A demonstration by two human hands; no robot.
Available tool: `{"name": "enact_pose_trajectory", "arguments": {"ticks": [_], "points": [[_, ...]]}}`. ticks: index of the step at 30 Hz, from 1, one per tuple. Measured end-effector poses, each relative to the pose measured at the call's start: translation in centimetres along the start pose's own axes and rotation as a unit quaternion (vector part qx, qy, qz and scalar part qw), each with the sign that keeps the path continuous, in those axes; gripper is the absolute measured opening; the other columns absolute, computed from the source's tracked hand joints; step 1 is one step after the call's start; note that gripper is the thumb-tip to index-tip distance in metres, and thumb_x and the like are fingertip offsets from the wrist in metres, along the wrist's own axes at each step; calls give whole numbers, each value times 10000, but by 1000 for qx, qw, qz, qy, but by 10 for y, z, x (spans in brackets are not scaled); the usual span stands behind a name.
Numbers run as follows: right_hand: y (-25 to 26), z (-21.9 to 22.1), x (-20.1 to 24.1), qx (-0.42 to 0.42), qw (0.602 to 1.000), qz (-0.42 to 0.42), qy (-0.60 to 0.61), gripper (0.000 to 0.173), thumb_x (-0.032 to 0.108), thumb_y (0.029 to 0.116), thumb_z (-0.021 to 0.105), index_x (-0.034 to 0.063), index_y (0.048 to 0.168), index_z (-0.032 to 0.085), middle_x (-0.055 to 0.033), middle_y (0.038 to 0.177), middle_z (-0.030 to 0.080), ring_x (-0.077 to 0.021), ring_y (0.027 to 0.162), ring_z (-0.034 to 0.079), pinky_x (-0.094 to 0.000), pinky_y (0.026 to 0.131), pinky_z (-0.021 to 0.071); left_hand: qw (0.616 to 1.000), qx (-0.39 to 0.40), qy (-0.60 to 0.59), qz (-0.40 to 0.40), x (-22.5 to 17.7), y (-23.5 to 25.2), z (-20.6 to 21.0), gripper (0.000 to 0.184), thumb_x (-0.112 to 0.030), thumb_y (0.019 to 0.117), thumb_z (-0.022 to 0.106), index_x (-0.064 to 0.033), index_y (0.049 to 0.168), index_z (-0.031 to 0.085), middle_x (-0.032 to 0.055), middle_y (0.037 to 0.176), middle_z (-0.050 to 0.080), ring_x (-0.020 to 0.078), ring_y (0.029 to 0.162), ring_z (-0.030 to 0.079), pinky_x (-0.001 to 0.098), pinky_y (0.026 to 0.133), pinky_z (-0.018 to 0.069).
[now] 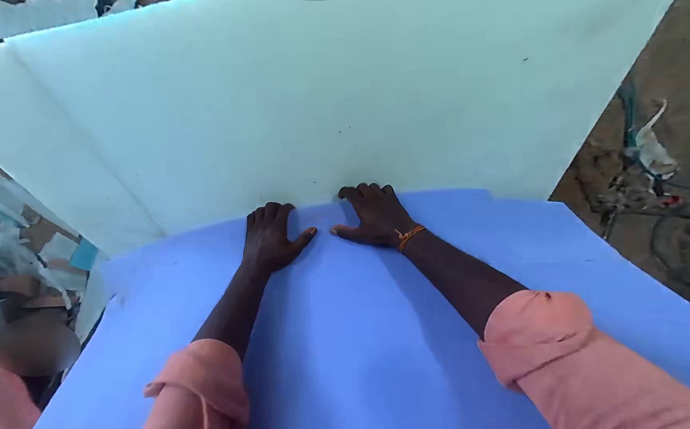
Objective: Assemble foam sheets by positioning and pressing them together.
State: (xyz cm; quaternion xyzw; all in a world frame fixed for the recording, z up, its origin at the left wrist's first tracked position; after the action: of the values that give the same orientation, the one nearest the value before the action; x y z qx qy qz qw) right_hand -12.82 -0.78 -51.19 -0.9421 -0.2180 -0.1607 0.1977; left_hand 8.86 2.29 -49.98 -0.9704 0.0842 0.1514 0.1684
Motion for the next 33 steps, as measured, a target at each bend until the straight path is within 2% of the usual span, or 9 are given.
{"name": "enact_pose_trajectory", "arguments": {"ticks": [3, 7, 13, 17, 20, 23, 25, 28, 33], "points": [[-10, 16, 8, -15, 999, -25, -13, 841, 848, 806, 513, 177, 1295, 645, -131, 1135, 675, -342, 1028, 644, -566, 867, 489, 999, -29, 17, 0, -5, -8, 12, 743, -782, 883, 520, -135, 1220, 663, 107, 1189, 661, 319, 1137, 607, 556, 1042, 440], [-37, 59, 18, -63, 996, -41, -47, 707, 762, 857, 550, 152, 1189, 686, -102, 1008, 701, -312, 917, 676, -518, 798, 533, 998, -42, 47, 0, -12, -36, 54, 671, -738, 934, 494, -137, 1141, 707, 81, 1160, 685, 279, 1129, 631, 514, 1071, 451], [-41, 74, 23, -19, 998, -39, -50, 587, 692, 905, 580, 197, 1205, 680, -94, 965, 685, -317, 890, 662, -509, 789, 515, 998, -39, 47, 9, -15, -47, 69, 644, -703, 971, 475, -115, 1079, 713, 95, 1076, 689, 295, 1030, 648, 512, 967, 496], [-48, 87, 29, -15, 1000, -4, -27, 594, 685, 886, 610, 259, 1293, 680, -114, 1157, 707, -343, 1082, 664, -608, 915, 510, 995, 54, 78, 2, -15, -46, 80, 726, -733, 969, 401, -113, 1172, 719, 116, 1198, 711, 322, 1135, 664, 556, 1009, 500], [-48, 67, 25, 37, 999, -7, 10, 600, 629, 903, 649, 248, 1365, 626, -119, 1275, 645, -341, 1184, 602, -589, 989, 466, 995, 10, 93, 19, -17, -49, 72, 867, -788, 946, 334, -66, 1282, 678, 191, 1263, 680, 393, 1198, 631, 591, 1067, 447], [-58, 30, -9, 64, 996, -48, 24, 630, 550, 889, 729, 216, 1407, 603, -120, 1343, 620, -332, 1273, 562, -553, 1093, 425, 994, -26, 93, 52, -30, -50, 65, 906, -826, 923, 326, -129, 1441, 585, 211, 1362, 625, 422, 1293, 571, 637, 1150, 342], [-78, 15, -59, 14, 998, -45, -37, 756, 731, 816, 671, 217, 1368, 634, -95, 1348, 643, -319, 1271, 579, -554, 1090, 426, 992, -7, 90, 88, -50, -49, 65, 909, -818, 934, 327, -134, 1491, 544, 168, 1448, 589, 377, 1363, 534, 622, 1192, 290], [-101, -3, -120, 17, 998, 10, -60, 865, 867, 796, 536, 236, 1384, 600, -73, 1360, 619, -327, 1245, 573, -581, 1023, 453, 993, 36, 26, 110, -104, -29, 76, 938, -814, 903, 448, -100, 1508, 511, 183, 1463, 566, 376, 1366, 519, 585, 1175, 352], [-108, 24, -119, 0, 998, 30, -58, 688, 758, 838, 611, 233, 1282, 636, -87, 1175, 638, -327, 1105, 596, -562, 947, 459, 999, 12, -26, 42, -178, 0, 118, 828, -782, 873, 552, -152, 1409, 599, 153, 1296, 639, 364, 1225, 586, 588, 1093, 407]]}}
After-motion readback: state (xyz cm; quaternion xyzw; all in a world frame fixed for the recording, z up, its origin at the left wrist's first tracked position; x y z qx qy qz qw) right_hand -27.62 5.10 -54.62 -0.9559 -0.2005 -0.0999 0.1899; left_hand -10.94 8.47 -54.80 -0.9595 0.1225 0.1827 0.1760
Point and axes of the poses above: each hand's wrist, its own y-axis towards the middle knuckle, its own z-axis out of the palm, x = y × z, the point moved 8 cm from there along y, towards the middle knuckle
